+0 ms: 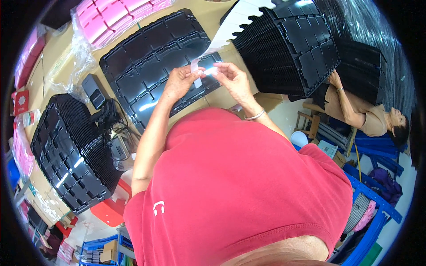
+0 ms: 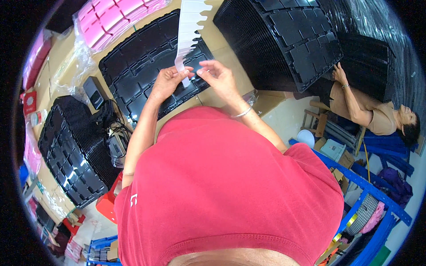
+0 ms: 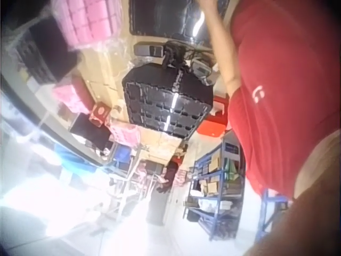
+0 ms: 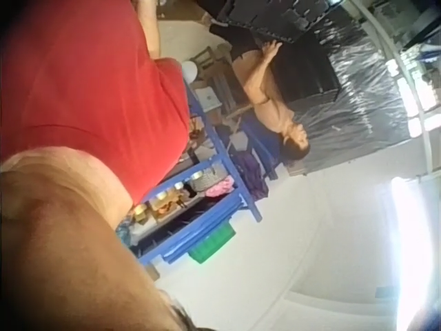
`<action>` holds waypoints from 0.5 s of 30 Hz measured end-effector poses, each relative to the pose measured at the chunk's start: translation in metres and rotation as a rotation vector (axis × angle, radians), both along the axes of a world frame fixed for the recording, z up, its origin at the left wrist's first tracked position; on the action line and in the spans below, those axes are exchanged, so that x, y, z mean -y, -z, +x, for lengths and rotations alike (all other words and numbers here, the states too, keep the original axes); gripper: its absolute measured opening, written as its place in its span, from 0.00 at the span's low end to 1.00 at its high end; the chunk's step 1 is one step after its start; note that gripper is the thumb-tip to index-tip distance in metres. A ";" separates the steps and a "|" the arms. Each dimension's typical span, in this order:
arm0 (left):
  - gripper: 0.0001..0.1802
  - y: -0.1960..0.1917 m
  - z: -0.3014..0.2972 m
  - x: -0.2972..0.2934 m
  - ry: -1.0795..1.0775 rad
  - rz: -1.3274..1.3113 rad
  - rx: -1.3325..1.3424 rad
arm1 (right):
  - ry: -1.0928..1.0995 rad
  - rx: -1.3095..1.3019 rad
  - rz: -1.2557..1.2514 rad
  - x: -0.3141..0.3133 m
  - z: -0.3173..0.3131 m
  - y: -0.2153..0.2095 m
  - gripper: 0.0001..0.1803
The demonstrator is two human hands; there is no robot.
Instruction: The person places pink foam blocks into black plastic grid trays and applies white dividers by hand.
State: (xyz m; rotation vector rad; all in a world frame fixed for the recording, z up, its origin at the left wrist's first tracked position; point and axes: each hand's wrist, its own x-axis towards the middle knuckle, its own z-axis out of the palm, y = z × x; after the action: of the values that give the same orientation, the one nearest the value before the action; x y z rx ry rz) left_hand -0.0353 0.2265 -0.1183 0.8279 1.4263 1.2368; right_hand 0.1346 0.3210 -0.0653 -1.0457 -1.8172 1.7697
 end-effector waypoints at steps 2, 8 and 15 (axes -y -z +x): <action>0.15 -0.006 0.007 0.006 -0.063 0.015 0.061 | 0.015 -0.014 0.024 0.007 -0.011 -0.001 0.18; 0.14 -0.015 0.014 0.009 0.008 -0.013 0.005 | 0.022 -0.190 -0.040 0.015 -0.027 -0.012 0.19; 0.13 -0.021 0.013 0.009 0.035 0.019 -0.009 | 0.063 -0.144 -0.106 0.013 -0.035 -0.017 0.16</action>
State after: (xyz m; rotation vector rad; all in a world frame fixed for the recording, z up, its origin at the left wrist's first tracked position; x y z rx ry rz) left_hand -0.0222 0.2172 -0.0975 0.8691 1.4040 1.2225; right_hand 0.0997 0.3083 -0.0483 -0.9766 -1.6036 1.8701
